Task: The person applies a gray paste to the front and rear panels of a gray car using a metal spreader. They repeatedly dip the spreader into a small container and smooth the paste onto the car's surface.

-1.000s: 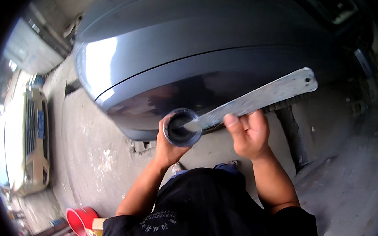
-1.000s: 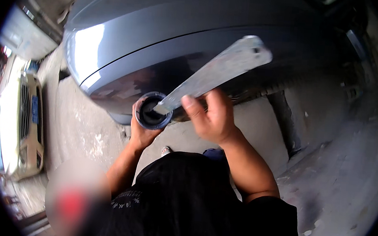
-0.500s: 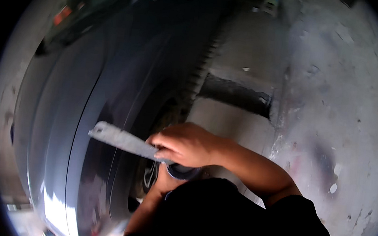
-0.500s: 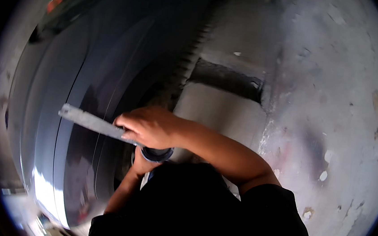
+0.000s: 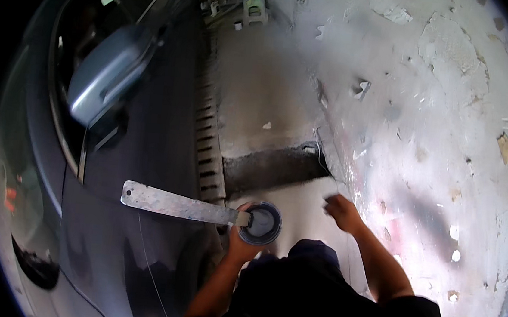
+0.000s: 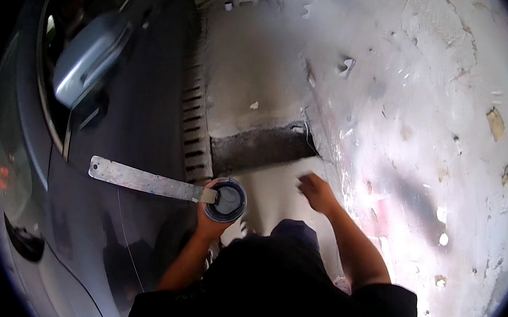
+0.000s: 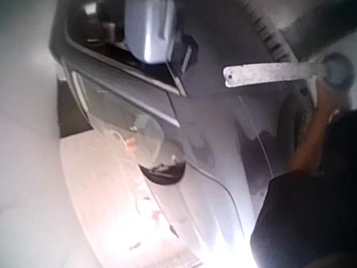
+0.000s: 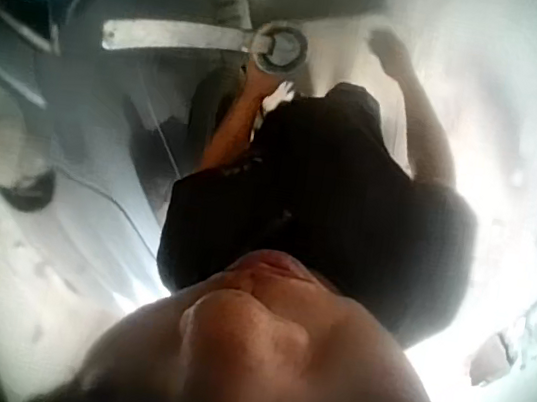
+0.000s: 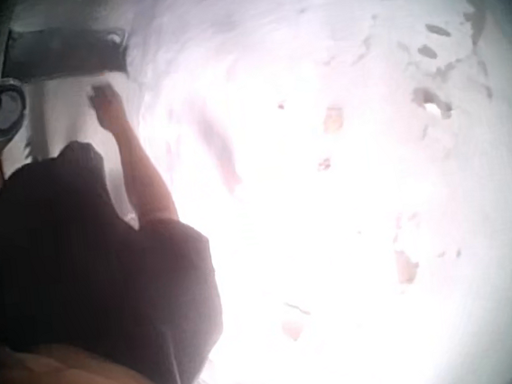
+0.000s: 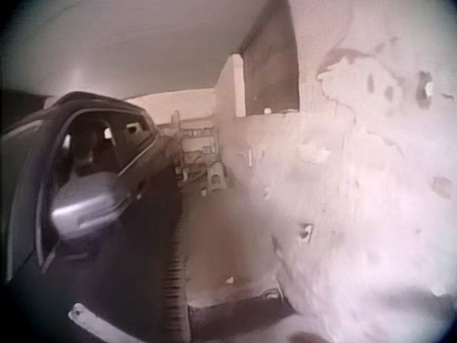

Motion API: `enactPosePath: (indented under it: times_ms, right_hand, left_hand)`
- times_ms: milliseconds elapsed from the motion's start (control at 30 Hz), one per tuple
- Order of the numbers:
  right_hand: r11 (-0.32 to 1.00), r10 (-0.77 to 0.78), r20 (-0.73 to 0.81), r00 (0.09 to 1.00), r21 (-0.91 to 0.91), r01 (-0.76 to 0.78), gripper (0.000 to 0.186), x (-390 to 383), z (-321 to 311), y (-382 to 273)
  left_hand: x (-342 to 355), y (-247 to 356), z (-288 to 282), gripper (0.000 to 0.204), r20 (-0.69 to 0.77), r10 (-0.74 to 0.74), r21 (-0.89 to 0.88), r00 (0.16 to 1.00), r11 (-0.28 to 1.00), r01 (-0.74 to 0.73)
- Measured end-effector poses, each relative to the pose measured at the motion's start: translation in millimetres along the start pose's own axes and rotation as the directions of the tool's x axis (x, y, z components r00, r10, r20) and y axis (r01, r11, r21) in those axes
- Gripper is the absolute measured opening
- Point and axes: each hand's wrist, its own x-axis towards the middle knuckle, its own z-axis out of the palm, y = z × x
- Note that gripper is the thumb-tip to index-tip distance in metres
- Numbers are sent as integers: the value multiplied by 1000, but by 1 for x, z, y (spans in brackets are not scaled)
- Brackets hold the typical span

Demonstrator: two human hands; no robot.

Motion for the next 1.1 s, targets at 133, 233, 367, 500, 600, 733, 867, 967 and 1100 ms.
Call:
enactPosePath:
  times_ms: [133, 233, 367, 500, 600, 733, 867, 967, 1100]
  right_hand:
    - [865, 465, -276, 841, -60, -498, 22, -27, -28, 204]
    - [589, 659, 40, 751, -649, -482, 34, -70, -25, 280]
    - [616, 687, 86, 721, -595, -516, 22, 3, -30, 222]
    - [554, 832, 6, 555, -72, -829, 19, 119, -71, 308]
    - [524, 427, 96, 899, -837, -160, 23, 302, -124, 258]
    - [901, 234, -246, 941, -309, -305, 18, 518, -168, 131]
    - [981, 54, -81, 995, -182, -68, 17, 666, -146, 67]
    - [940, 301, 50, 952, -185, -287, 17, 761, -115, 63]
    - [524, 117, 518, 847, -757, 391, 34, 817, -141, 239]
  left_hand:
    - [98, -44, -13, 80, 45, -130, -59, 990, 989, 133]
    - [180, -51, -8, 81, 28, 9, 61, 1000, 998, -11]
    - [253, -84, -15, 87, -60, -19, 97, 998, 995, 25]
    - [345, -107, -10, 89, -201, -102, 44, 974, 993, 113]
    - [428, -112, -16, 91, -199, -116, -57, 973, 993, 106]
    - [515, -144, -48, 90, -256, -58, 38, 965, 997, 70]
    - [600, -175, -65, 88, -322, -35, 128, 946, 989, 80]
    - [672, -230, -84, 85, -405, -139, 31, 904, 986, 166]
    - [811, -287, -115, 75, -385, -76, -78, 920, 996, 50]
